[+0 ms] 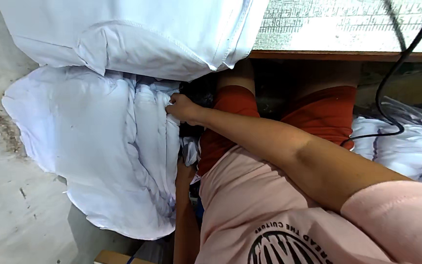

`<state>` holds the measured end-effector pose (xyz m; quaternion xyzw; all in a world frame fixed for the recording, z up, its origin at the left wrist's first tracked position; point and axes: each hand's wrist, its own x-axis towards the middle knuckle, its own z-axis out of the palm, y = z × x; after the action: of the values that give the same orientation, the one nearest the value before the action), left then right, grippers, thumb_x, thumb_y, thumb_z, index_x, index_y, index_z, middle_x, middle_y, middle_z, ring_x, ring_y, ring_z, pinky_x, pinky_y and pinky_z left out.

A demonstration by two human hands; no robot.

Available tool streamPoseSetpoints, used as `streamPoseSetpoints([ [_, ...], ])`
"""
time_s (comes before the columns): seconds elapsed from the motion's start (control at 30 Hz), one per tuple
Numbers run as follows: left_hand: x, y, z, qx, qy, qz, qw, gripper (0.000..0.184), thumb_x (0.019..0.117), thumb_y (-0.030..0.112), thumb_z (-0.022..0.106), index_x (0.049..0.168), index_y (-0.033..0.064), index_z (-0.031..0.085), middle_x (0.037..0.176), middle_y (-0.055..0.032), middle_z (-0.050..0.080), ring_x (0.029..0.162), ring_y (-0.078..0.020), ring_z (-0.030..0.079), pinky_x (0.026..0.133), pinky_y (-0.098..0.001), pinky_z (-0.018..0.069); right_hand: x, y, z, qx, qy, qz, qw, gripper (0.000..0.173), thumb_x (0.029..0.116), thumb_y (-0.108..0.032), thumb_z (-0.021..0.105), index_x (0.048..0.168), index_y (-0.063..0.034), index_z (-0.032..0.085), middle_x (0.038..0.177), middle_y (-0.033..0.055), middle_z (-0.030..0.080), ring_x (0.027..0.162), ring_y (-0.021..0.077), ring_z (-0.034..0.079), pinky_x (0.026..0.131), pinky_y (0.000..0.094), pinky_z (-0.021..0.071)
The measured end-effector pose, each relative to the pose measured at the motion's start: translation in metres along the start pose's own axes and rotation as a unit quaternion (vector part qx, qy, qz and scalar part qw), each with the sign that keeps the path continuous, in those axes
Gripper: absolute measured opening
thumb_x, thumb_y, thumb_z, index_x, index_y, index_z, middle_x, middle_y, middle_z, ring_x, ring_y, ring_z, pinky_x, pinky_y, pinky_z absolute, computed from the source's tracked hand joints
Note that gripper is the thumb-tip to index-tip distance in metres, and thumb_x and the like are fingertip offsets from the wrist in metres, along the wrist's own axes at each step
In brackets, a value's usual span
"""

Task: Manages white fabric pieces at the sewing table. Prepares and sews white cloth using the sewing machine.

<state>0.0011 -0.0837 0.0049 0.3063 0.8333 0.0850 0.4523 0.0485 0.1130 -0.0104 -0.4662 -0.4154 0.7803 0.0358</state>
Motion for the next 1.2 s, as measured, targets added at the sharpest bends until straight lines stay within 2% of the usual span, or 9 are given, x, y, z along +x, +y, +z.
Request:
streamPoseSetpoints([
  [0.13,0.002,-0.003,0.006,-0.034,-0.017,0.027,0.999,0.051,0.0979,0.003,0.062,0.140,-0.0193,0.044,0.139,-0.0332,0.054,0.132,-0.0278,0.053,0.114,-0.0333,0.0382,0.010,0.010,-0.021,-0.082,-0.027,0.006,0.996,0.038,0.1074,-0.020,0.052,0.137,0.0024,0.049,0.119,0.0244,0.060,0.091,0.0296,0.063,0.075,0.0441,0.0529],
  [0.2,0.006,-0.001,0.008,-0.058,-0.036,0.031,0.997,0.052,0.0999,0.001,0.057,0.144,-0.0182,0.039,0.142,-0.0321,0.052,0.133,-0.0249,0.052,0.114,-0.0313,0.0378,0.001,0.008,-0.035,-0.194,-0.039,0.014,0.980,0.043,0.1107,-0.026,0.046,0.143,0.0023,0.046,0.129,0.0271,0.059,0.103,0.0357,0.068,0.085,0.0501,0.0571],
  [0.33,0.011,-0.003,0.009,-0.086,-0.067,0.040,0.993,0.052,0.0971,0.001,0.061,0.143,-0.0158,0.041,0.136,-0.0281,0.057,0.126,-0.0228,0.057,0.109,-0.0326,0.0438,-0.019,0.016,-0.049,-0.359,-0.043,-0.031,0.932,0.048,0.1079,-0.028,0.052,0.144,0.0034,0.048,0.136,0.0294,0.056,0.126,0.0437,0.056,0.105,0.0589,0.0441],
  [0.63,-0.007,-0.017,0.006,0.071,-0.029,-0.020,0.997,0.061,0.0930,0.022,0.072,0.144,-0.0050,0.050,0.138,-0.0255,0.059,0.132,-0.0360,0.057,0.112,-0.0537,0.0415,-0.044,0.025,-0.074,-0.336,-0.035,-0.127,0.932,0.033,0.1081,-0.018,0.052,0.133,0.0034,0.057,0.111,0.0219,0.067,0.099,0.0317,0.068,0.092,0.0487,0.0536],
  [0.8,-0.035,-0.030,-0.001,0.019,0.073,0.062,0.995,0.056,0.0839,0.015,0.079,0.127,-0.0156,0.060,0.121,-0.0335,0.066,0.120,-0.0430,0.063,0.107,-0.0544,0.0450,-0.065,0.027,-0.088,-0.339,-0.022,-0.152,0.928,0.031,0.1079,-0.016,0.052,0.132,0.0025,0.058,0.111,0.0186,0.067,0.097,0.0260,0.067,0.091,0.0434,0.0533],
  [0.87,-0.057,-0.033,-0.004,-0.064,0.127,0.086,0.986,0.058,0.0799,0.008,0.082,0.125,-0.0195,0.057,0.118,-0.0334,0.066,0.116,-0.0353,0.065,0.106,-0.0442,0.0481,-0.072,0.030,-0.092,-0.337,-0.020,-0.164,0.927,0.029,0.1076,-0.015,0.052,0.130,0.0024,0.059,0.110,0.0171,0.066,0.096,0.0231,0.066,0.091,0.0409,0.0527],
  [1.0,-0.115,-0.020,-0.015,-0.235,0.211,0.021,0.949,0.070,0.0748,0.003,0.082,0.134,-0.0167,0.048,0.123,-0.0187,0.064,0.112,-0.0065,0.062,0.100,-0.0219,0.0497,-0.073,0.033,-0.097,-0.329,-0.030,-0.183,0.926,0.030,0.1067,-0.015,0.054,0.130,0.0033,0.059,0.118,0.0204,0.065,0.104,0.0270,0.065,0.096,0.0441,0.0514],
  [1.07,-0.145,-0.027,-0.015,-0.299,0.253,0.017,0.920,0.065,0.0745,0.000,0.079,0.130,-0.0152,0.049,0.114,-0.0126,0.066,0.103,-0.0045,0.064,0.093,-0.0230,0.0541,-0.074,0.034,-0.097,-0.340,-0.035,-0.186,0.921,0.030,0.1064,-0.014,0.055,0.129,0.0036,0.060,0.120,0.0209,0.064,0.107,0.0284,0.064,0.098,0.0451,0.0501],
  [1.2,-0.205,-0.008,-0.042,-0.416,0.335,0.164,0.829,0.022,0.0755,-0.001,0.068,0.090,0.0153,0.070,0.084,0.0099,0.076,0.082,0.0002,0.071,0.077,-0.0208,0.0600,-0.077,0.032,-0.098,-0.359,-0.042,-0.193,0.912,0.030,0.1062,-0.014,0.055,0.129,0.0040,0.061,0.122,0.0215,0.063,0.108,0.0295,0.063,0.098,0.0449,0.0496],
])
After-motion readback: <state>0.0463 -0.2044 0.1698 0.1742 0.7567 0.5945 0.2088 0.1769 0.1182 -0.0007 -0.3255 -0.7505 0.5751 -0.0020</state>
